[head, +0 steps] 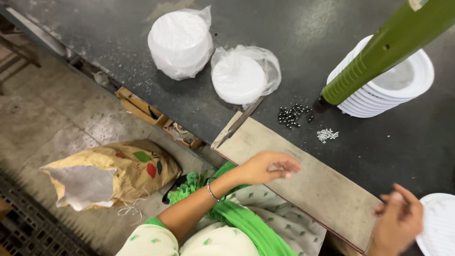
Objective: The person places small screws onto a white plastic lamp housing and uses a hand screwdriver to drive the screws in, then stacks the finished housing with others. They repeat the process on additional housings, picking screws from the workbench and setting completed units aside.
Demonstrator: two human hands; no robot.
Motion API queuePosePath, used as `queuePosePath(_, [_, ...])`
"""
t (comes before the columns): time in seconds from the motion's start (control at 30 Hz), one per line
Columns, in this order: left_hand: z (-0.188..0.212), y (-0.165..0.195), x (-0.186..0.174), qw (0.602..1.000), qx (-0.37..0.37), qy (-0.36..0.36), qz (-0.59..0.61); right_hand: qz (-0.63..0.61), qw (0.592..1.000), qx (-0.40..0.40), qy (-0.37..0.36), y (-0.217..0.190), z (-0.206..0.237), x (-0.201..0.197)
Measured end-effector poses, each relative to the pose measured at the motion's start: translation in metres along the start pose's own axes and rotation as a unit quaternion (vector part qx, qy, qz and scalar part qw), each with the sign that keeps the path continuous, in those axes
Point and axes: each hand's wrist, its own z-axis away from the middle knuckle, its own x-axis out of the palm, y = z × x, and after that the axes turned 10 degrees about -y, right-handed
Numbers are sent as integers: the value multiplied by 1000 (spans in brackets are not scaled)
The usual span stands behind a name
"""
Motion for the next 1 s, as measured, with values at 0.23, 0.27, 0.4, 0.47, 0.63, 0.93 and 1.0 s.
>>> queuePosePath(0.23, [-6,-17,-40,983,-49,148,-99,-154,983,98,10,28,-30,48])
queuePosePath(0.27, [-13,-18,-51,973,-69,172,-138,-198,975,99,15,33,-34,43])
queuePosePath(0.4, [-72,-10,-105,937,-27,300,-175,-150,983,105,16,49,-42,30])
queuePosePath(0.47, [-107,2,-126,920,42,285,-265,-145,985,96,7,53,-41,26])
queuePosePath(0.63, [-214,26,-140,869,200,108,-440,-130,987,91,6,47,-36,27])
queuePosePath(0.93, [-316,55,-109,785,246,12,-568,-111,988,103,22,22,-32,31])
queuePosePath(1.0, [-320,63,-108,784,235,2,-574,-111,989,93,19,23,-35,29])
